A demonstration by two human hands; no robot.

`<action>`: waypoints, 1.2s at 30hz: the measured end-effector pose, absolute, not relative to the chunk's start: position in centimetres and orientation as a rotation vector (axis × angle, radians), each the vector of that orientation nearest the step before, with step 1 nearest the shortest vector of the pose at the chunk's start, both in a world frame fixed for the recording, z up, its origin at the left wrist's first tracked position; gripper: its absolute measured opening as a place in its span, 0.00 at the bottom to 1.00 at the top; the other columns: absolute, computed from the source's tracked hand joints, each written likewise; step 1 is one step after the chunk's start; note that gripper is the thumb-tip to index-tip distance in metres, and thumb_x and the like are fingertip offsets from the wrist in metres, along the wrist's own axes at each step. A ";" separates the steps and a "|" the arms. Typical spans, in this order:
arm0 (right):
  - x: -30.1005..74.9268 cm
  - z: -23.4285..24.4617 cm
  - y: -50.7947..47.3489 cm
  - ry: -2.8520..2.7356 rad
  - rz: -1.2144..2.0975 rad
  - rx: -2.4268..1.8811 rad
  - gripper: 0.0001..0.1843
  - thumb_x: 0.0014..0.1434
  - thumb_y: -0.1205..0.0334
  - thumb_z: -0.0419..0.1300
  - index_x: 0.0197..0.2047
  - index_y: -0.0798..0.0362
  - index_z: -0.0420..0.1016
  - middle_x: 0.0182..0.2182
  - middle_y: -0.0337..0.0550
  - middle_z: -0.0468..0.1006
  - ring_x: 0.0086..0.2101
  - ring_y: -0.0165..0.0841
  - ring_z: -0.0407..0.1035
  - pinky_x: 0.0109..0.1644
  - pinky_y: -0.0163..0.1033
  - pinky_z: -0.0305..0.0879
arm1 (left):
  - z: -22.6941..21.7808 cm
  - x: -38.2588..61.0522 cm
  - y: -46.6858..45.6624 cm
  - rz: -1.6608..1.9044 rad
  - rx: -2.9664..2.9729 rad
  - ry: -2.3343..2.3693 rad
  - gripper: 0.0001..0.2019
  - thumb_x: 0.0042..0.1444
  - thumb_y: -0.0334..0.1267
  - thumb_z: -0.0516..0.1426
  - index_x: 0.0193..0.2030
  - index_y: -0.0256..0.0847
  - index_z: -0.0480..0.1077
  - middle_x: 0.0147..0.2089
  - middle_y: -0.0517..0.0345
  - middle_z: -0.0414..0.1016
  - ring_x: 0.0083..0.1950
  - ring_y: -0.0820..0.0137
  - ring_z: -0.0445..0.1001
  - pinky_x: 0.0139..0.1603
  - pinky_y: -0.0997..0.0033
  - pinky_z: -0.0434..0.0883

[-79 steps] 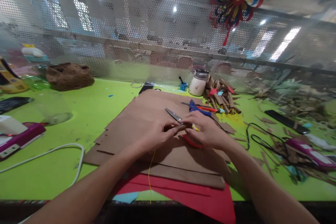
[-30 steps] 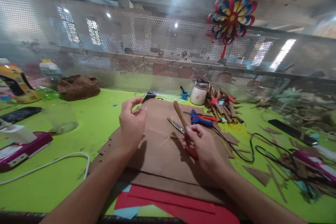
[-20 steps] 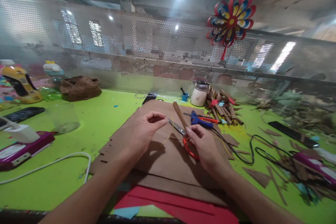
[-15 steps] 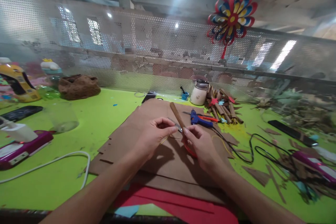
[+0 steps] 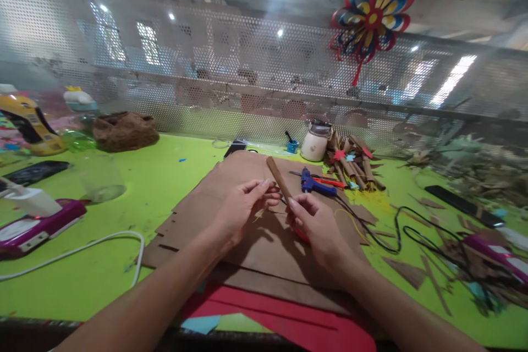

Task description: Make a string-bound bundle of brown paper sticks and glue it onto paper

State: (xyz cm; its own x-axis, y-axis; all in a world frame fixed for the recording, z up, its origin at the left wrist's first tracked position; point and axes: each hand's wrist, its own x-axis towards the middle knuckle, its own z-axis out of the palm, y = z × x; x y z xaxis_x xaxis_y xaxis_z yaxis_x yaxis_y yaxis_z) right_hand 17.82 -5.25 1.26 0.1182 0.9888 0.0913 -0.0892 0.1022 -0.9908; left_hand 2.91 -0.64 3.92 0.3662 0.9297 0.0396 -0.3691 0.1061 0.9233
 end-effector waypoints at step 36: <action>16.5 1.5 -7.1 -1.471 1.376 -1.192 0.06 0.48 0.67 0.55 0.32 0.54 0.70 0.18 0.32 0.69 0.18 0.25 0.62 0.23 0.31 0.58 | 2.8 2.8 -0.3 0.926 0.979 0.819 0.07 0.48 0.34 0.60 0.34 0.37 0.66 0.31 0.56 0.76 0.26 0.73 0.72 0.27 0.73 0.70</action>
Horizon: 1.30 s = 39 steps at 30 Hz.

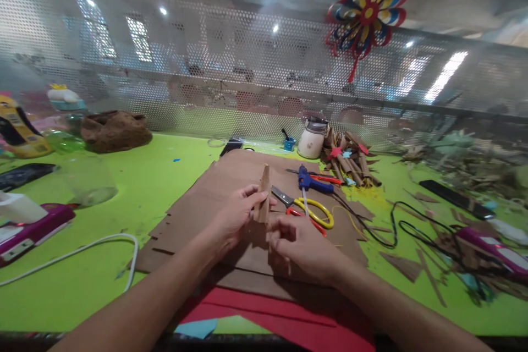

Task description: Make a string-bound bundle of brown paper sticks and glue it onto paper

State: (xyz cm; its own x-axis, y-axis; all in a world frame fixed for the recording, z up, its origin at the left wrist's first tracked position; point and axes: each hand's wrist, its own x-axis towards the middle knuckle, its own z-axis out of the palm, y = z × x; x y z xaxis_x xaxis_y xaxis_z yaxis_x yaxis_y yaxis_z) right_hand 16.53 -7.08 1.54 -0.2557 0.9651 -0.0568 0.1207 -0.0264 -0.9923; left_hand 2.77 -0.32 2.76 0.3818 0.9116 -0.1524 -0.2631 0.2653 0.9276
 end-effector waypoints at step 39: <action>32.7 -0.3 6.7 -1.729 0.116 -1.852 0.12 0.52 0.56 0.57 0.35 0.56 0.75 0.29 0.48 0.78 0.30 0.37 0.70 0.33 0.38 0.63 | 2.5 2.2 0.4 0.832 0.971 0.780 0.08 0.55 0.41 0.52 0.31 0.38 0.62 0.23 0.62 0.65 0.17 0.82 0.55 0.14 0.82 0.45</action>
